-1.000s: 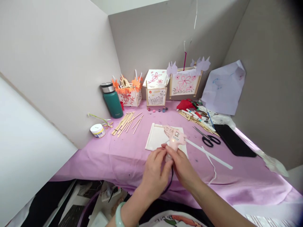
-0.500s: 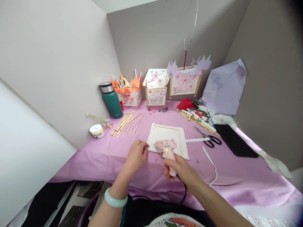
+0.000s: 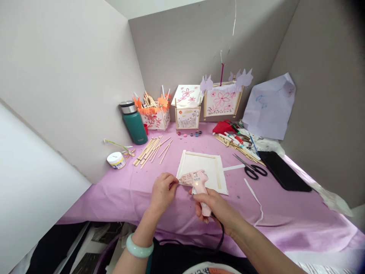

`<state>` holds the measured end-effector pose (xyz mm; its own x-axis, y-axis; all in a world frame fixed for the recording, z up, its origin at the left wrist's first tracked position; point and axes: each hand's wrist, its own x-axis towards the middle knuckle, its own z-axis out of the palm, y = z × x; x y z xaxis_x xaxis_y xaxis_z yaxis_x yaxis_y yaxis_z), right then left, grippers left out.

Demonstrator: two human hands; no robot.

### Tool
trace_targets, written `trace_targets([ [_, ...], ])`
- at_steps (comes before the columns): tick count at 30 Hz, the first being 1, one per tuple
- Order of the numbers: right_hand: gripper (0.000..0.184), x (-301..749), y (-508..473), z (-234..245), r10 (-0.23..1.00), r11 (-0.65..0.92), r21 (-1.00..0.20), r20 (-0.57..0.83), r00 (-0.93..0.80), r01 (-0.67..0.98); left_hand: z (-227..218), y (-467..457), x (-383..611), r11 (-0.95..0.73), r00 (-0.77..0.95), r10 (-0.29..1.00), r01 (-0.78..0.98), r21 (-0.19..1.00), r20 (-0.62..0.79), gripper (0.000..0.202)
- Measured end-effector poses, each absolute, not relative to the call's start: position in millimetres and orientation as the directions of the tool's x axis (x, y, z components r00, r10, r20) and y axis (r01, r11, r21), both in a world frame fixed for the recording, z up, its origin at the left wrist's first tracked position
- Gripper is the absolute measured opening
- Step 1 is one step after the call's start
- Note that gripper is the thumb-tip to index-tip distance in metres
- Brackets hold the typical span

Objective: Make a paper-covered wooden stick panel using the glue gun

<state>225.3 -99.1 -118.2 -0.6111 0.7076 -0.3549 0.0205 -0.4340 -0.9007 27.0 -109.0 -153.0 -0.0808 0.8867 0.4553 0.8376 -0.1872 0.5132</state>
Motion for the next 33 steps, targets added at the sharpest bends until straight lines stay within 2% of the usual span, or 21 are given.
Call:
trace_targets([
  [10,0.03,227,-99,-116,0.691,-0.443,-0.894,-0.388,-0.61,0.067,-155,-110,27,-0.175,-0.104,0.883,0.832,0.527,0.458,0.012],
  [16,0.019,226,-99,-113,0.705,-0.411,-0.907,-0.378,-0.601,0.088,-154,-110,28,-0.176,-0.107,0.883,0.827,0.534,0.457,0.011],
  [33,0.02,225,-98,-106,0.71,-0.38,-0.903,-0.422,-0.563,0.197,-158,-109,27,-0.214,-0.113,0.861,0.804,0.555,0.496,0.012],
])
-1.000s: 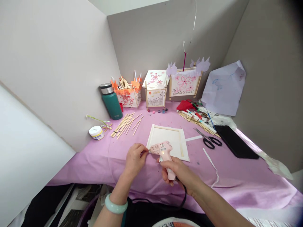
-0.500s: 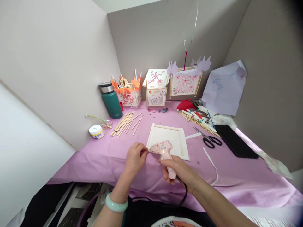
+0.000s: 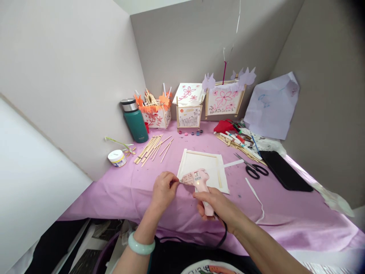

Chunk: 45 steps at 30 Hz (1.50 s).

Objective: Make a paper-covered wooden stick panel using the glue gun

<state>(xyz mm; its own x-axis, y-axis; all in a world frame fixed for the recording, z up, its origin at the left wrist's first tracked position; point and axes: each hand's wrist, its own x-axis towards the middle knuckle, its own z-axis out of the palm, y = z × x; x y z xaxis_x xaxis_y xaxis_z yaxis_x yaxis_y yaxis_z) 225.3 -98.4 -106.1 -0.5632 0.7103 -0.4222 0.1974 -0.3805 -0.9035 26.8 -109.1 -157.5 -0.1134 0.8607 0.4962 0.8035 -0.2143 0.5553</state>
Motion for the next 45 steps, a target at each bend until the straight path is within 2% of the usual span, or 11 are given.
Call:
trace_targets([
  [7,0.021,226,-98,-104,0.696,-0.396,-0.893,-0.443,-0.566,0.212,-157,-110,27,-0.217,-0.114,0.86,0.801,0.559,0.497,0.013],
  [17,0.021,227,-100,-97,0.723,-0.341,-0.901,-0.434,-0.538,0.269,-155,-109,27,-0.189,-0.12,0.871,0.812,0.552,0.475,0.007],
  [20,0.021,230,-101,-100,0.725,-0.288,-0.917,-0.397,-0.563,0.276,-153,-109,29,-0.147,-0.14,0.878,0.831,0.536,0.458,0.006],
  [25,0.02,236,-103,-109,0.749,-0.267,-0.943,-0.333,-0.573,0.198,-151,-104,35,-0.023,-0.223,0.886,0.856,0.517,0.407,0.006],
  [31,0.02,228,-102,-109,0.745,-0.268,-0.946,-0.323,-0.584,0.182,-147,-99,38,0.088,-0.299,0.903,0.832,0.547,0.309,0.007],
  [36,0.021,222,-96,-112,0.721,-0.286,-0.924,-0.381,-0.578,0.253,-144,-97,39,0.139,-0.33,0.908,0.819,0.556,0.26,0.006],
  [39,0.022,221,-94,-114,0.708,-0.297,-0.915,-0.403,-0.58,0.273,-142,-97,37,0.128,-0.321,0.913,0.81,0.573,0.25,0.006],
  [45,0.025,224,-92,-113,0.733,-0.292,-0.912,-0.407,-0.545,0.288,-142,-106,29,-0.009,-0.241,0.931,0.738,0.675,0.276,0.014],
])
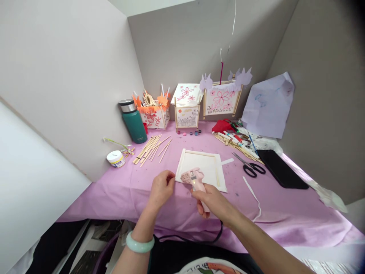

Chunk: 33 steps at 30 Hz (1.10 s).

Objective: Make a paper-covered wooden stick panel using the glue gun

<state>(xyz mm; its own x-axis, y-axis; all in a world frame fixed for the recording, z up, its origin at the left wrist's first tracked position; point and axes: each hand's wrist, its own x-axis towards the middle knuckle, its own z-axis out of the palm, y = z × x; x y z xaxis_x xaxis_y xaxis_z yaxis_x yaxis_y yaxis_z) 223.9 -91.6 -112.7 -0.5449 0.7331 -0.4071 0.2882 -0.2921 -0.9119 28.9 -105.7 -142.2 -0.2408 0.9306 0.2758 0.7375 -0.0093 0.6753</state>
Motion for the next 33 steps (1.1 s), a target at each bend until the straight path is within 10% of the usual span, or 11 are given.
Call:
trace_targets([
  [33,0.026,238,-91,-111,0.717,-0.276,-0.92,-0.389,-0.578,0.277,-148,-106,28,-0.021,-0.256,0.917,0.735,0.678,0.305,0.016],
])
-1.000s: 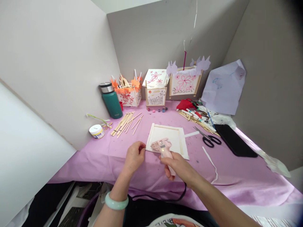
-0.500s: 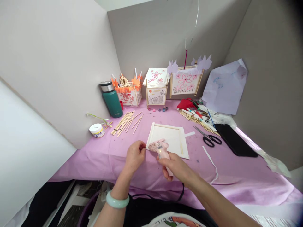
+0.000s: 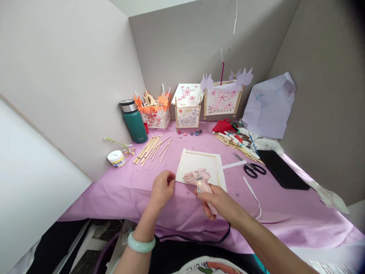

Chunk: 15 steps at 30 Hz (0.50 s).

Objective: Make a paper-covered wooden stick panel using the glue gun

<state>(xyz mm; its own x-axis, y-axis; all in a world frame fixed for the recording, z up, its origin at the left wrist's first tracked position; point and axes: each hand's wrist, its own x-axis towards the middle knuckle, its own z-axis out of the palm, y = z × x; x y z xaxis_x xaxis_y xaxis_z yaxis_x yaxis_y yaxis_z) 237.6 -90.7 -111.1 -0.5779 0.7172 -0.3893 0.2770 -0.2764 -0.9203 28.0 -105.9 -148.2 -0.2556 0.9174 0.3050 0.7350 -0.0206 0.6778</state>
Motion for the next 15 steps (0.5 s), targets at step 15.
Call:
trace_targets([
  [15,0.034,256,-90,-112,0.788,-0.246,-0.949,-0.315,-0.53,0.198,-145,-117,40,-0.217,-0.067,0.82,0.883,0.417,0.569,0.019],
])
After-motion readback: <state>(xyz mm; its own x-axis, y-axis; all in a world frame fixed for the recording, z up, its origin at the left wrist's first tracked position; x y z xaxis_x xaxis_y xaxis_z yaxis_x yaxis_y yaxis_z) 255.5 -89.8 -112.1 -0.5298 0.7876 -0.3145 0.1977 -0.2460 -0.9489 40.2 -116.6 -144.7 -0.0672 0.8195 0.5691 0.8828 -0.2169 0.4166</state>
